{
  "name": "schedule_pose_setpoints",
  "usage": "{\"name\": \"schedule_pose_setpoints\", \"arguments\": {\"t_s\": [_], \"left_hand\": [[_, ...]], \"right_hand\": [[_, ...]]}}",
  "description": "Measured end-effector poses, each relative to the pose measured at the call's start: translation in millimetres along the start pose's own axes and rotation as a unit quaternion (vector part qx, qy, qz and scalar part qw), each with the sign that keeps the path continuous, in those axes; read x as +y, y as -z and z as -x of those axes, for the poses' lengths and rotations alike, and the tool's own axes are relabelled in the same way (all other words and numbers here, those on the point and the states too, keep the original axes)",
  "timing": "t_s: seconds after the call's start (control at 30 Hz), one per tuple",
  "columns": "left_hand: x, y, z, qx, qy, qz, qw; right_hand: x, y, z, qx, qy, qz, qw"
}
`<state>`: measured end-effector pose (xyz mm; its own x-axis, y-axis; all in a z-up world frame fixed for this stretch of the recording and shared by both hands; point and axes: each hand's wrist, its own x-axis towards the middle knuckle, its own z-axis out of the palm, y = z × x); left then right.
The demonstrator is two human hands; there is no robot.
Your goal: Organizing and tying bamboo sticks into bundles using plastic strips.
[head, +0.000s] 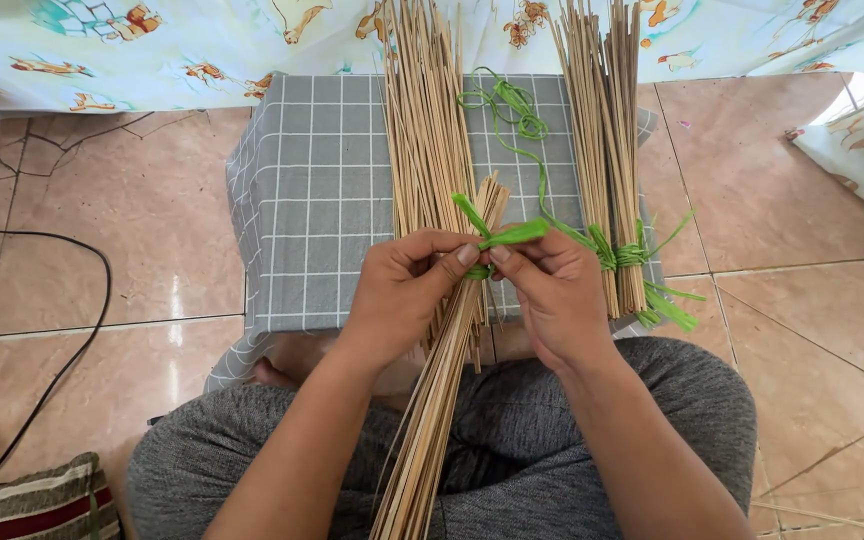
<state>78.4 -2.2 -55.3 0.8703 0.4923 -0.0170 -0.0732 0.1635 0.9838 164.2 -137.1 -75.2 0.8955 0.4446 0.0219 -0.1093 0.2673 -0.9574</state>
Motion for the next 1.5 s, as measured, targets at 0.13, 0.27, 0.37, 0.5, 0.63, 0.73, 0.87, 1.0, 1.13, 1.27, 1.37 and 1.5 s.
{"name": "schedule_pose_setpoints", "arguments": {"t_s": [0.13, 0.27, 0.37, 0.5, 0.63, 0.73, 0.87, 1.0, 1.13, 1.27, 1.37, 1.5], "left_hand": [[1, 4, -3, -0.018, 0.021, 0.014, 1.000], [3, 6, -3, -0.014, 0.042, 0.030, 0.999], [6, 6, -2, -0.021, 0.039, 0.018, 0.999], [7, 3, 1, -0.019, 0.033, 0.002, 0.999], [1, 1, 2, 0.016, 0.009, 0.014, 1.000], [5, -1, 5, 0.054, -0.006, 0.020, 0.998], [8, 1, 10, 0.030, -0.096, -0.082, 0.992], [18, 4, 13, 0.016, -0.297, -0.309, 0.903], [33, 6, 13, -0.006, -0.382, -0.455, 0.804], [30, 9, 15, -0.040, -0.247, -0.401, 0.881], [23, 16, 10, -0.102, -0.091, -0.269, 0.953], [5, 25, 9, -0.072, 0.037, -0.082, 0.993]], "right_hand": [[-2, -2, 1, -0.006, 0.000, -0.015, 1.000], [-2, -1, 1, -0.024, -0.005, 0.005, 1.000], [-7, -1, 1, -0.047, 0.002, 0.033, 0.998], [-8, 4, 3, -0.086, 0.018, 0.063, 0.994], [-7, 8, -1, -0.115, 0.028, 0.077, 0.990], [-9, 7, -3, -0.129, 0.031, 0.072, 0.989], [-5, 4, -5, -0.086, 0.027, 0.093, 0.992], [3, 7, -9, -0.073, 0.032, 0.078, 0.994], [-11, -3, -8, -0.088, 0.057, 0.097, 0.990], [-21, -7, 5, -0.121, 0.119, 0.181, 0.969], [-23, -15, 20, -0.120, 0.224, 0.261, 0.931], [-14, -12, 24, -0.108, 0.353, 0.327, 0.870]]}}
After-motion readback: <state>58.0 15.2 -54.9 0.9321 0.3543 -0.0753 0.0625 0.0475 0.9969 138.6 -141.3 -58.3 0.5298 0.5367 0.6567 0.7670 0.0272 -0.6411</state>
